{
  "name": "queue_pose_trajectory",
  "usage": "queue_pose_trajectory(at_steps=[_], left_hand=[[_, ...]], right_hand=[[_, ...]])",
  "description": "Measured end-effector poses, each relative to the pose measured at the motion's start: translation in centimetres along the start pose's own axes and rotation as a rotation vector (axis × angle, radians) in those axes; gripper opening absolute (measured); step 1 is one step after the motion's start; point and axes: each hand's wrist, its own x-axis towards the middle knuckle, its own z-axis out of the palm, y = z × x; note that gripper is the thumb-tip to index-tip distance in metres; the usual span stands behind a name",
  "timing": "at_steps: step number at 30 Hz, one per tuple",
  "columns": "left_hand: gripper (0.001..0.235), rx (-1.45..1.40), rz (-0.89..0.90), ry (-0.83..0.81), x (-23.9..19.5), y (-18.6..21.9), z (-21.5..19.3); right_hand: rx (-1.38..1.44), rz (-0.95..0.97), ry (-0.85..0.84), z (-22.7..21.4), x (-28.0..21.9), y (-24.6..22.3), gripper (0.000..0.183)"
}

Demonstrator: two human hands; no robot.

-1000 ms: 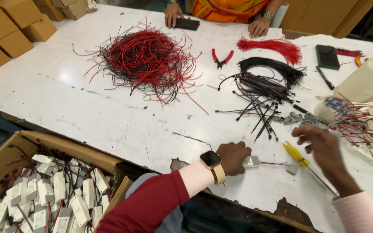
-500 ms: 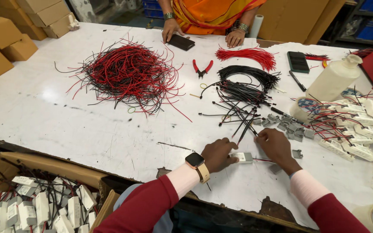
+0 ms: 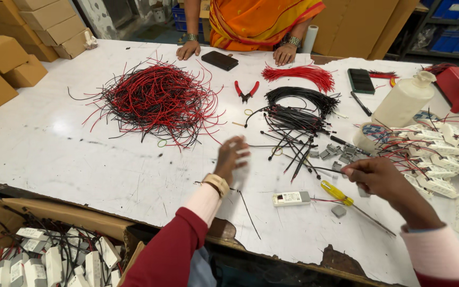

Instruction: The person assembles small white electronic modules by inserting red and black wires into terminal blocks and securing them with a screwdriver. Completed units are placed into a cardboard box on the floor.

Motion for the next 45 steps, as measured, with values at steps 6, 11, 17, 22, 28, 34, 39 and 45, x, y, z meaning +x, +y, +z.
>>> queue_pose_trajectory(at_steps=[6,11,17,22,28,34,39,45], left_hand=[[0.044,-0.046,0.173,-0.251,-1.9,-0.5,5.1],[0.027,-0.112,0.299,-0.33,-3.8,-0.4,6.4],[0.02,0.14,0.265,-0.266,-3.1,-0.8,5.0],[0.025,0.479,0.444,-0.311,-3.6,-2.7,6.7],[0.027,0.434,0.415,-0.402,-5.8,-3.0,8.2],[0.024,0.216,0.104,-0.411,-7.2,-1.9,8.4],[0.024,0.199,0.068,-0.461,-7.8,-1.4,8.3],[0.025,0.235,0.02,-0.466,-8.0,-1.4,8.4]], right_hand=[[0.342,-0.165,0.036,8.9,-2.8,-1.6,0.025],[0.149,-0.287,-0.33,13.5,-5.5,-3.8,0.031],[0.493,-0.343,-0.497,3.5,-5.7,-7.7,0.054],[0.785,-0.185,-0.09,3.1,-2.7,-7.6,0.059],[0.472,-0.201,-0.125,6.3,-3.0,-4.8,0.037],[0.442,-0.272,-0.097,8.3,-4.2,-5.4,0.021],[0.43,-0.267,-0.132,8.0,-4.9,-6.1,0.022],[0.382,-0.231,-0.116,8.5,-5.0,-5.4,0.022]])
